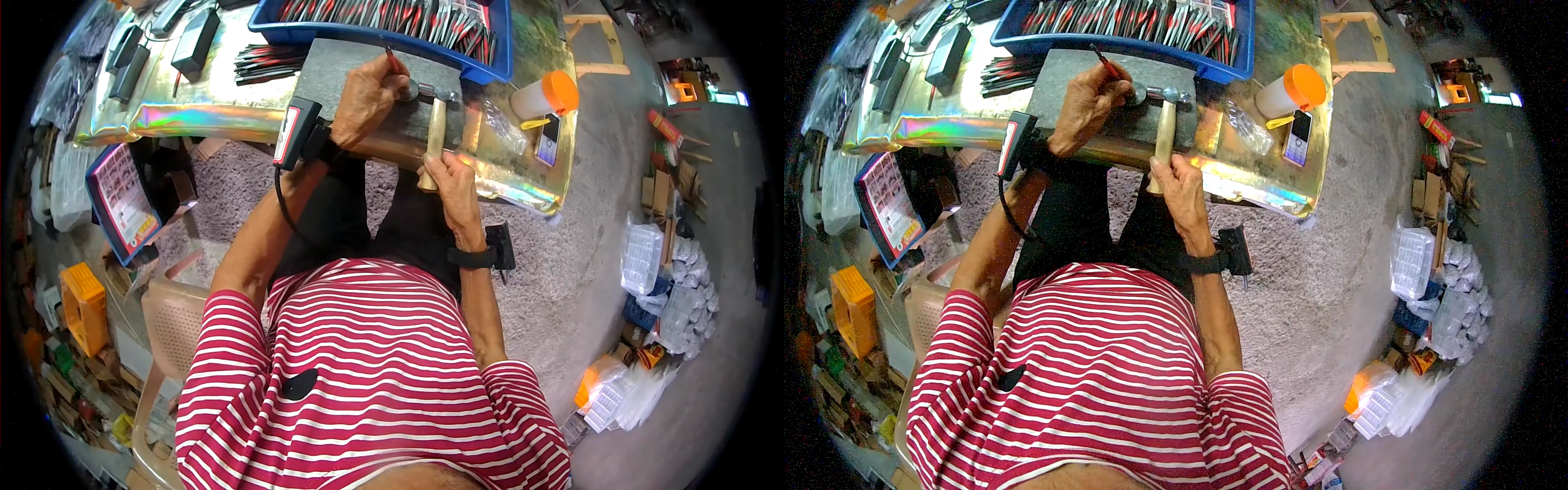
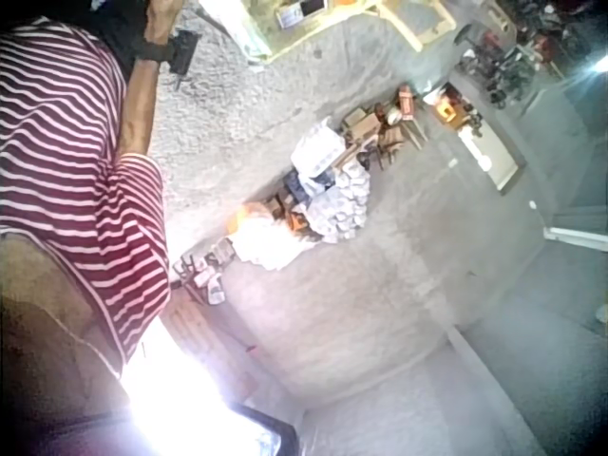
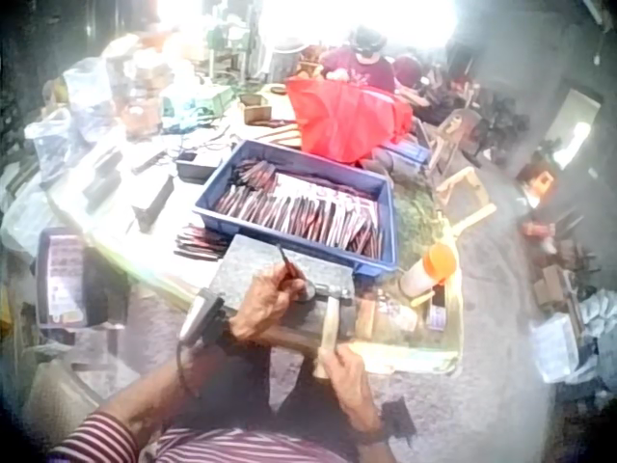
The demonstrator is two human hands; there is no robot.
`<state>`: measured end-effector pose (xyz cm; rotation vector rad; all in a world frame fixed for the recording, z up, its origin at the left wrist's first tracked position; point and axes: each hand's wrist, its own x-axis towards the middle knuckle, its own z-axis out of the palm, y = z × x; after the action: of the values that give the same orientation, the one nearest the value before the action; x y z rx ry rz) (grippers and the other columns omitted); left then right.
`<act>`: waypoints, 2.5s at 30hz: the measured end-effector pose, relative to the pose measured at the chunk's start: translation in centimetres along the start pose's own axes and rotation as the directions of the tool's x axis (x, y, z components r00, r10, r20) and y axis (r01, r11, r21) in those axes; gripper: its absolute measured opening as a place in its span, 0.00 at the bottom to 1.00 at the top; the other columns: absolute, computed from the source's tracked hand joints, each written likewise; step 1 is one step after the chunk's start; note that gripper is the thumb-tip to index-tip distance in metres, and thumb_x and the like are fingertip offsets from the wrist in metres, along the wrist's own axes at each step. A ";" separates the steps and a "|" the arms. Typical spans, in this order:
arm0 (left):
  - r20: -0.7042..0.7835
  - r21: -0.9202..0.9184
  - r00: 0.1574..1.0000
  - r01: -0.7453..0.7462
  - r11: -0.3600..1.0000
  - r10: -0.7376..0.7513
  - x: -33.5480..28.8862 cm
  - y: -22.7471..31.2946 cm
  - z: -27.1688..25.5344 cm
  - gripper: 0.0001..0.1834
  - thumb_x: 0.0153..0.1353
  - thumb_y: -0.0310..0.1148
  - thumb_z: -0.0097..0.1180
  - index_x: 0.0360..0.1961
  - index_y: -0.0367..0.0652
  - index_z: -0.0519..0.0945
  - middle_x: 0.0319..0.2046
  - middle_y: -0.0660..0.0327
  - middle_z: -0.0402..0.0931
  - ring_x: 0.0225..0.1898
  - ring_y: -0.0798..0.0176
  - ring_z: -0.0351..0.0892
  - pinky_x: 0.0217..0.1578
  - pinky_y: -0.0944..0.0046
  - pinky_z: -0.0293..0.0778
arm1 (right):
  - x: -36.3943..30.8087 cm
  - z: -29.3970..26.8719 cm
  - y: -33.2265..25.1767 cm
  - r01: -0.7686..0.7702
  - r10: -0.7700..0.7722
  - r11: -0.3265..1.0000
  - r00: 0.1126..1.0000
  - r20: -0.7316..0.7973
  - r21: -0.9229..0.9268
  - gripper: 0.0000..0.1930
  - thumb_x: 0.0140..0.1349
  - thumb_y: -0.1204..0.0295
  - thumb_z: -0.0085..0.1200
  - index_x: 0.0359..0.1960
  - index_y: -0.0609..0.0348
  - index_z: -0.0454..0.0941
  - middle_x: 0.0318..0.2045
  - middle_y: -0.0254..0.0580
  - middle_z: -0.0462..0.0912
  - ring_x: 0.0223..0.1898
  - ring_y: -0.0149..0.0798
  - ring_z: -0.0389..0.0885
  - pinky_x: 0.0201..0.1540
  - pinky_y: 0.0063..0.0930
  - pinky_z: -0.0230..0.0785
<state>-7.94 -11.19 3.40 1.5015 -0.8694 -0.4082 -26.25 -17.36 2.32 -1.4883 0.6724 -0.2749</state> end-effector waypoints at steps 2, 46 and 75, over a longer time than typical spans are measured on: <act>-0.014 0.051 1.000 0.014 0.999 -0.013 0.0 0.2 0.1 0.03 0.54 0.26 0.49 0.30 0.38 0.71 0.22 0.65 0.71 0.25 0.73 0.68 0.27 0.74 0.66 | 0.1 -0.1 0.1 -0.002 0.002 1.000 1.000 0.000 0.017 0.12 0.57 0.67 0.46 0.29 0.66 0.71 0.22 0.37 0.73 0.22 0.25 0.70 0.26 0.17 0.64; -0.003 0.211 0.993 -0.114 0.971 0.117 0.1 0.5 0.0 0.02 0.52 0.25 0.48 0.27 0.38 0.70 0.18 0.58 0.70 0.20 0.62 0.71 0.22 0.66 0.66 | 0.4 0.0 -0.7 -0.072 0.068 0.990 0.997 0.044 0.119 0.13 0.57 0.69 0.46 0.34 0.70 0.70 0.22 0.39 0.74 0.20 0.25 0.71 0.23 0.15 0.64; 0.179 0.393 0.904 -0.427 0.814 0.387 -0.2 1.3 -0.1 0.13 0.38 0.18 0.49 0.28 0.40 0.65 0.20 0.53 0.69 0.24 0.48 0.72 0.23 0.60 0.67 | -2.2 -1.0 -11.0 0.300 -0.401 0.834 0.906 -0.134 -0.463 0.10 0.58 0.68 0.46 0.26 0.63 0.71 0.17 0.30 0.69 0.15 0.18 0.61 0.15 0.12 0.52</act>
<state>-8.37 -10.90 4.62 1.6382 -1.3883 0.0430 -26.02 -17.99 13.59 -2.0376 0.6607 -0.6201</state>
